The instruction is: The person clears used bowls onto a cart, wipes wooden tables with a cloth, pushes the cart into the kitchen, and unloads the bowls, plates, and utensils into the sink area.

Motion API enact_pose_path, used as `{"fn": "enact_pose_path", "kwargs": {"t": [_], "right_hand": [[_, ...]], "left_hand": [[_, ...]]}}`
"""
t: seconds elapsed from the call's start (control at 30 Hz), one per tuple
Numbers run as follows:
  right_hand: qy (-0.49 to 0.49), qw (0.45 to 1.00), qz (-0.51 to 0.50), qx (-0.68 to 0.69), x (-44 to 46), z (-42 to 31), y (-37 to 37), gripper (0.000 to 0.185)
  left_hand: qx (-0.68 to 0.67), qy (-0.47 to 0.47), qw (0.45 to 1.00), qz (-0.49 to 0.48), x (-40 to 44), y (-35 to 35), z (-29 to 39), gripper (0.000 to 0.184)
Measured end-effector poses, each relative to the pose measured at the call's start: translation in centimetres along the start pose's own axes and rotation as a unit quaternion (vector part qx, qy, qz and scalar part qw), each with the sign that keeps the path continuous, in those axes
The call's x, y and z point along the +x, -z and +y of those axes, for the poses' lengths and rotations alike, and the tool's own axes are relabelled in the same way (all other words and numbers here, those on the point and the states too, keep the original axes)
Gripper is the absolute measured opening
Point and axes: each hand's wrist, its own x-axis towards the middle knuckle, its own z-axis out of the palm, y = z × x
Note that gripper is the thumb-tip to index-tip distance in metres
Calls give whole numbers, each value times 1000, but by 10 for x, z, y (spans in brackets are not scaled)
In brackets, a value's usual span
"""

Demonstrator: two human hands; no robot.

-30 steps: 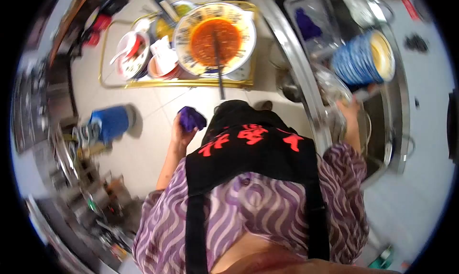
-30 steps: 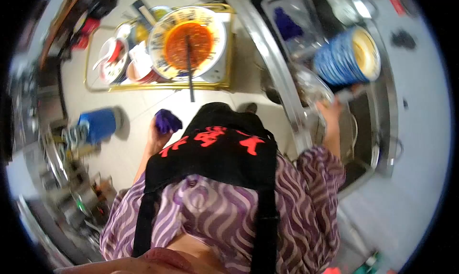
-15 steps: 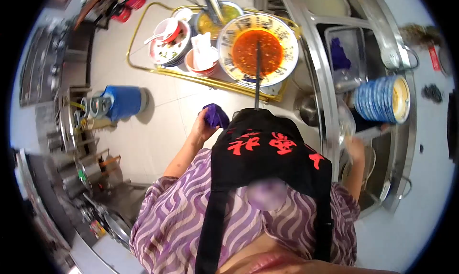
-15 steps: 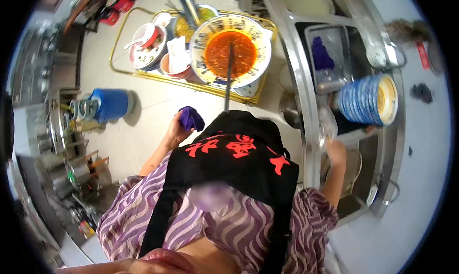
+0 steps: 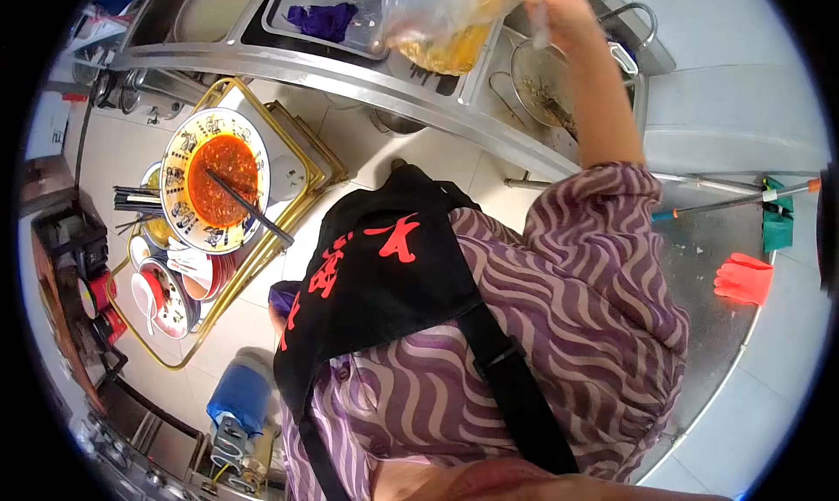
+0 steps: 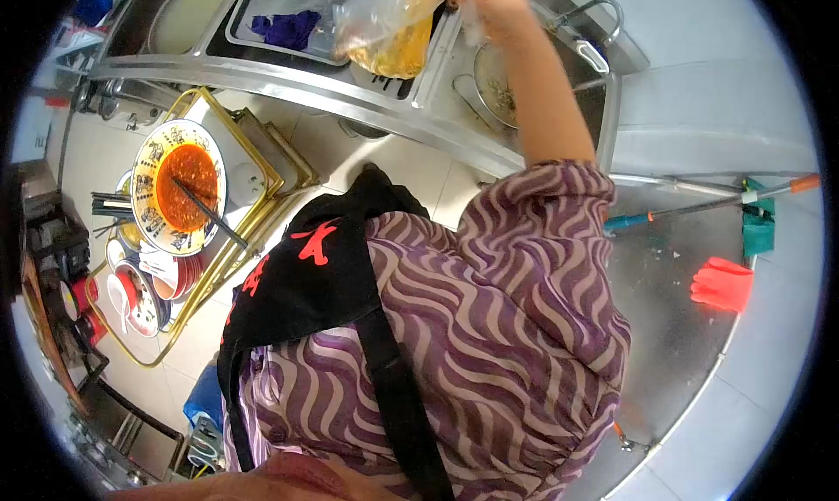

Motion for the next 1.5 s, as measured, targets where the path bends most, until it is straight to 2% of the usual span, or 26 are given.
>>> {"fn": "enact_pose_path", "kwargs": {"t": [0.03, 0.1, 0.2, 0.3, 0.4, 0.5, 0.53, 0.6, 0.63, 0.67, 0.7, 0.73, 0.77, 0.83, 0.87, 0.93, 1.0, 1.03, 1.1, 1.2, 1.27, 1.33, 1.37, 1.4, 1.43, 1.5], "right_hand": [[-8, 1000, 21, -9, -10, -25, 1, 27], [93, 996, 12, 4, -10, -44, 9, 21], [100, 992, 71, -23, 1, -58, 25, 19], [78, 994, 75, -33, 2, -63, 17, 19], [25, 983, 57, -175, -2, -50, 9, 21], [-21, 997, 49, -53, 3, -21, 23, 29], [-38, 996, 22, -74, 5, -10, 51, 32], [-3, 997, -4, -75, -6, -21, 42, 33], [16, 997, 24, -75, -15, -25, 43, 30], [-19, 997, 30, -68, -17, -18, 56, 31], [-59, 991, 73, -99, -20, -19, 56, 29], [-87, 993, 50, -70, -13, -8, 61, 28], [-115, 991, 48, -53, -15, 3, 70, 27], [-133, 987, 17, -85, -14, 20, 66, 22], [-144, 984, 7, -105, -12, 32, 65, 21], [-62, 977, -51, -198, 0, 87, 69, 21], [-51, 938, -163, -300, -3, 100, 51, 18], [-55, 827, -215, -516, -2, 99, 32, 15], [153, 677, -206, -690, -24, 81, -7, 23], [310, 771, -158, -533, -46, 41, -83, 36], [321, 785, -226, -479, -66, 39, -134, 40], [375, 758, -301, -440, -89, 42, -186, 38], [408, 715, -342, -453, -96, 56, -206, 40], [426, 703, -372, -431, -104, 59, -224, 45], [464, 683, -372, -424, -110, 64, -240, 46], [480, 695, -392, -364, -117, 84, -260, 48]], "left_hand": [[5, 3, 1000, -6, 2, 0, 2, 53], [15, 13, 1000, -18, 8, -3, 4, 54], [26, 24, 999, -30, 13, -7, 3, 54], [29, 30, 999, -34, 10, -6, -2, 55], [27, 40, 998, -42, 7, -4, -12, 55], [30, 47, 997, -57, 2, 4, -28, 56], [46, 38, 996, -67, 4, 5, -34, 56], [119, -59, 989, -67, -7, 18, -57, 47], [155, -106, 980, -61, -14, 24, -70, 42], [-87, -32, 995, -30, -16, 6, -83, 34], [-22, -59, 997, -35, -37, -22, -81, 34], [-116, -29, 991, 63, -48, -18, -94, 36], [-75, -29, 997, 13, -49, -23, -94, 37], [-114, -47, 990, 67, -49, -22, -111, 38], [-85, -70, 991, 76, -48, -23, -121, 42], [-104, -89, 988, 67, -54, -28, -125, 38], [-131, -115, 983, 58, -52, -20, -136, 37], [-149, -118, 979, 81, -56, -35, -132, 37], [-176, -119, 968, 130, -71, -61, -120, 36], [-190, -125, 966, 124, -75, -52, -122, 35], [-207, -138, 965, 79, -61, -27, -133, 35], [-206, -141, 965, 85, -63, -27, -127, 36], [-205, -142, 964, 88, -65, -28, -122, 36], [-196, -138, 967, 90, -67, -26, -117, 36], [-195, -136, 967, 89, -71, -26, -113, 36], [-191, -132, 969, 87, -75, -24, -108, 37]]}}
